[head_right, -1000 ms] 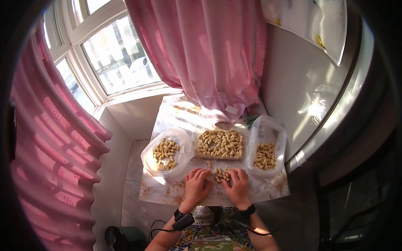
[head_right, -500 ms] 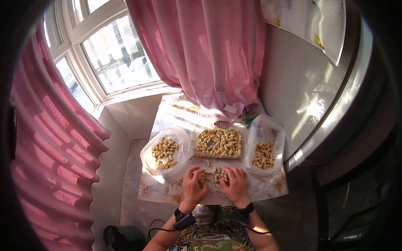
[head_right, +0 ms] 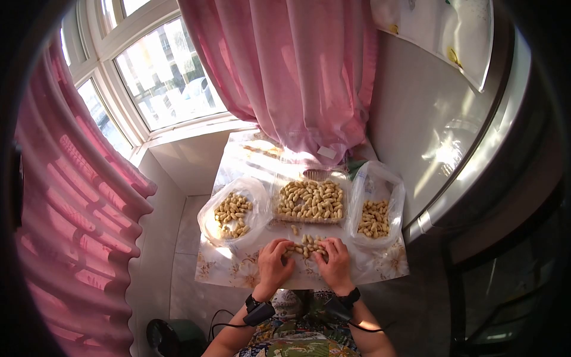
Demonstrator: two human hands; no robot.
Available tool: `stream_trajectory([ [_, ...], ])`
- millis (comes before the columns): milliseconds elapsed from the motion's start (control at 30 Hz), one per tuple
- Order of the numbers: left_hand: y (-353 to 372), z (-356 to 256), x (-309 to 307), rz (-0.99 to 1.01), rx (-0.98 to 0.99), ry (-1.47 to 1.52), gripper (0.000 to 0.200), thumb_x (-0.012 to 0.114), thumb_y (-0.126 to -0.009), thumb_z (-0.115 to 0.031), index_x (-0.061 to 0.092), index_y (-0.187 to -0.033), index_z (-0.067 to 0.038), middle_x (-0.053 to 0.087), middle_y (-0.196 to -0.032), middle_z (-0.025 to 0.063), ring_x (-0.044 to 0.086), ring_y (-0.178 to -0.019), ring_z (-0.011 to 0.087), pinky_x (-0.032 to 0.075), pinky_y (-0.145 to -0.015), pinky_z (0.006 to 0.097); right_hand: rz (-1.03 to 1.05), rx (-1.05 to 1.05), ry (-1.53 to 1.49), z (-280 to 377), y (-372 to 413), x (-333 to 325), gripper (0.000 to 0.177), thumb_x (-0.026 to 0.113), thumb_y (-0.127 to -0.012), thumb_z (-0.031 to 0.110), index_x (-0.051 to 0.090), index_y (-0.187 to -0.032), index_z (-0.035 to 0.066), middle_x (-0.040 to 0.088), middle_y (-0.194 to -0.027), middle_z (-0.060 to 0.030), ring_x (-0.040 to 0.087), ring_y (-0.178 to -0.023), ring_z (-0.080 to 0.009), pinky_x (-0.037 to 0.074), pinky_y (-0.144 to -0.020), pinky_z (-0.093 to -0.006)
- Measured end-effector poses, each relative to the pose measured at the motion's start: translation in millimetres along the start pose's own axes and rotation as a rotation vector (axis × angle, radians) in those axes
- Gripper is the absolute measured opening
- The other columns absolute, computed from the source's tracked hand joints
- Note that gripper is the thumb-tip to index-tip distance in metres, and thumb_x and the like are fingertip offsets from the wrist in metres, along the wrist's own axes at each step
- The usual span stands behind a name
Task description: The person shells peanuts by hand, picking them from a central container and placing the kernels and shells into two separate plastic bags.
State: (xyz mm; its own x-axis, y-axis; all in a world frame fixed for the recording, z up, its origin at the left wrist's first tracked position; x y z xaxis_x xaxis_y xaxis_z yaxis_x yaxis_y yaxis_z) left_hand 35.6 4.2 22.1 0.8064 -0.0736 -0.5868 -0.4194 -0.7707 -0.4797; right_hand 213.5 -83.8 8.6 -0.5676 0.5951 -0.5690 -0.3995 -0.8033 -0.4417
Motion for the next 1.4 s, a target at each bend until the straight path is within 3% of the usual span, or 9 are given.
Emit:
stream_trajectory([
  [233,0,-1,-1,-0.028,0.017,0.020,0.035,0.071,-0.078,-0.006,0.071,-0.112,-0.011,0.073,-0.115,0.0048,0.068,-0.104,0.0279,0.048,-0.090,0.0400,-0.018,-0.065,0.022,10,-3,-6,0.030,0.084,-0.082,0.015,0.070,-0.107,0.008,0.064,-0.110,-0.0097,0.063,-0.105,-0.0324,0.052,-0.091,-0.0435],
  [400,0,-1,0,-0.036,0.026,0.021,0.034,0.072,-0.079,-0.006,0.071,-0.113,-0.011,0.075,-0.116,0.0045,0.069,-0.102,0.0272,0.049,-0.089,0.0397,0.048,-0.202,0.159,32,-9,-12,0.039,0.087,-0.081,0.031,0.073,-0.114,0.015,0.061,-0.129,-0.0098,0.056,-0.122,-0.0336,0.044,-0.107,-0.0477],
  [533,0,1,2,-0.022,0.029,0.013,0.032,0.074,-0.082,-0.009,0.070,-0.114,-0.012,0.074,-0.115,0.0036,0.068,-0.102,0.0274,0.048,-0.087,0.0413,0.124,-0.306,0.296,36,-9,-6,0.043,0.086,-0.081,0.034,0.075,-0.119,0.018,0.058,-0.138,-0.0106,0.052,-0.129,-0.0352,0.041,-0.112,-0.0487],
  [633,0,1,2,-0.025,0.029,0.004,0.033,0.075,-0.082,-0.009,0.069,-0.114,-0.013,0.074,-0.114,0.0035,0.068,-0.102,0.0273,0.048,-0.087,0.0416,0.122,-0.268,0.226,25,-7,-4,0.046,0.087,-0.079,0.031,0.075,-0.121,0.018,0.059,-0.137,-0.0102,0.052,-0.130,-0.0345,0.041,-0.112,-0.0469],
  [800,0,-1,-1,-0.044,0.029,0.028,0.033,0.075,-0.081,-0.007,0.071,-0.114,-0.012,0.073,-0.117,0.0050,0.068,-0.101,0.0284,0.049,-0.088,0.0408,0.056,-0.202,0.124,25,-7,-8,0.036,0.085,-0.080,0.024,0.074,-0.111,0.010,0.064,-0.129,-0.0088,0.055,-0.126,-0.0320,0.044,-0.108,-0.0449],
  [1100,0,-2,-2,-0.056,-0.024,0.045,0.032,0.075,-0.080,-0.007,0.073,-0.112,-0.011,0.068,-0.114,0.0085,0.067,-0.101,0.0326,0.054,-0.087,0.0417,0.010,-0.189,0.125,18,-7,-5,0.022,0.076,-0.083,0.010,0.071,-0.105,0.009,0.064,-0.121,-0.0095,0.057,-0.120,-0.0326,0.046,-0.105,-0.0452],
  [1400,-2,-3,-1,-0.067,-0.028,0.035,0.028,0.077,-0.082,-0.010,0.073,-0.110,-0.011,0.069,-0.110,0.0071,0.068,-0.096,0.0294,0.051,-0.085,0.0405,-0.002,-0.179,0.104,18,-7,-5,0.021,0.076,-0.082,0.009,0.069,-0.102,0.009,0.064,-0.119,-0.0101,0.058,-0.118,-0.0335,0.047,-0.103,-0.0456],
])
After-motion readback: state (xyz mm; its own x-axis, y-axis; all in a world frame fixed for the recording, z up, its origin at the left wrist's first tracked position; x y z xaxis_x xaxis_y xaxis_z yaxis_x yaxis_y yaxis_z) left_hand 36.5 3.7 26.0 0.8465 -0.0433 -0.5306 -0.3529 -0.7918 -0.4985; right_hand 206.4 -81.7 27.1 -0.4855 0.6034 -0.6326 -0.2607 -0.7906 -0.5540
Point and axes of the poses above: each hand's wrist, its own y-axis away from the middle knuckle, its own x-axis out of the palm, z = x × y, the point moved 4 cm from there along -y, towards the middle knuckle
